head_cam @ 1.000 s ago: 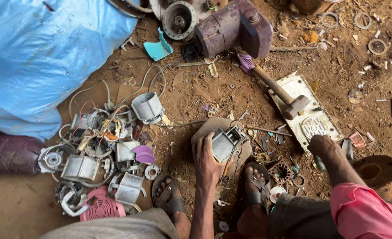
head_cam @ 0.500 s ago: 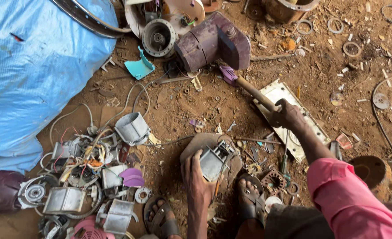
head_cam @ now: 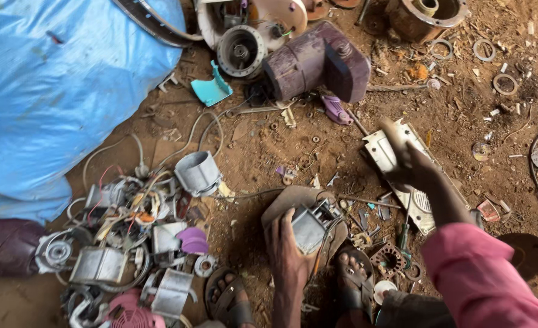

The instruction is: The person sits on the ground and uses a screwdriver to pry open a small electric motor casing. They remove the internal rotor and stator assembly, then use the screwdriver to scrape and separate the copper windings from the metal core.

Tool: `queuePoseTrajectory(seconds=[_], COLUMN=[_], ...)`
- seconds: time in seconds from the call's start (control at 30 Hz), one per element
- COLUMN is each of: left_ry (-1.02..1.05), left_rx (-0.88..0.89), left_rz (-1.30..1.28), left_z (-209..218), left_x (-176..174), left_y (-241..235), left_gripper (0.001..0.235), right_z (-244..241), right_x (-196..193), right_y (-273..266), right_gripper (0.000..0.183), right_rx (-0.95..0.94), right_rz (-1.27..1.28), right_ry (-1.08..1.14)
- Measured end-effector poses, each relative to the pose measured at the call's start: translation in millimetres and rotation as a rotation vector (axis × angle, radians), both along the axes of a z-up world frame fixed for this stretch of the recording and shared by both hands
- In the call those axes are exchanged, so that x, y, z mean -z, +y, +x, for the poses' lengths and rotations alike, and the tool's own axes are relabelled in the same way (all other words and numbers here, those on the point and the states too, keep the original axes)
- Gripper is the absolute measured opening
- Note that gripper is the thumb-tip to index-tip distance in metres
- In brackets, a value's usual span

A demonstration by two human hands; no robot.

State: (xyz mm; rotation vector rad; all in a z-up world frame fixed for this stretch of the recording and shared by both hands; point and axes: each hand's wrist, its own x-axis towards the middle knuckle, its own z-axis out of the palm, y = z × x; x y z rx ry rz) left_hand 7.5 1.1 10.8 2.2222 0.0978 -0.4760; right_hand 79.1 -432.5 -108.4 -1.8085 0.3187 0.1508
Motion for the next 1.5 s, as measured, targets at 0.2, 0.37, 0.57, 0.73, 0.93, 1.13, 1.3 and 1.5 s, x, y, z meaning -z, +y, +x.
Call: queuePoseTrajectory(seconds=[0.2,0.37,0.57,0.73,0.93,1.13,1.3,1.5], left_ry=[-0.269,-0.204,-0.565,-0.354,-0.554,-0.617,-0.5,-0.478], left_rx=[-0.098,-0.06,-0.113,-0.078,-0.111,-0.117,-0.098,-0.1], left_rz=[-0.109,-0.185,-0.233,-0.242,-0.137,-0.154,-0.184,-0.168], left_z=[-5.7,-7.9,-13.4,-11.9,-17.6,-9.9,-16.8,-12.4], left_x=[5.4,7.7,14.0,30.6,37.2,25.0,47.1,62.7], left_y=[-0.1,4.4,10.6,8.6,-1.1,-2.4,1.9,-1.7], left_gripper=[0.122,0.109,0.095,0.106,0.096,0.088,0.08,0.098], right_z=[-62.7,-54.4,-85.3,-123.2,-121.9,-125.9,-152.2,-118.2], right_x=[-53.5,-109.4,-237.9,-289.9,-260.0,-281.0,-292.9,-262.9], right_y=[-5.4,36.8,127.8,204.4,229.3,218.4,239.8,243.7], right_gripper=[0.027,0.029,0.037,0.045,0.06,0.038,0.046,0.048], right_rx=[0.41,-0.173,-0.569,-0.783,-0.789,-0.578,-0.605,-0.567], right_rz=[0.195,-0.402,-0.478,-0.986,-1.044,-1.042,-0.948,-1.132], right_ry=[0.758,0.665,0.322,0.369,-0.302,0.058,0.25,0.643])
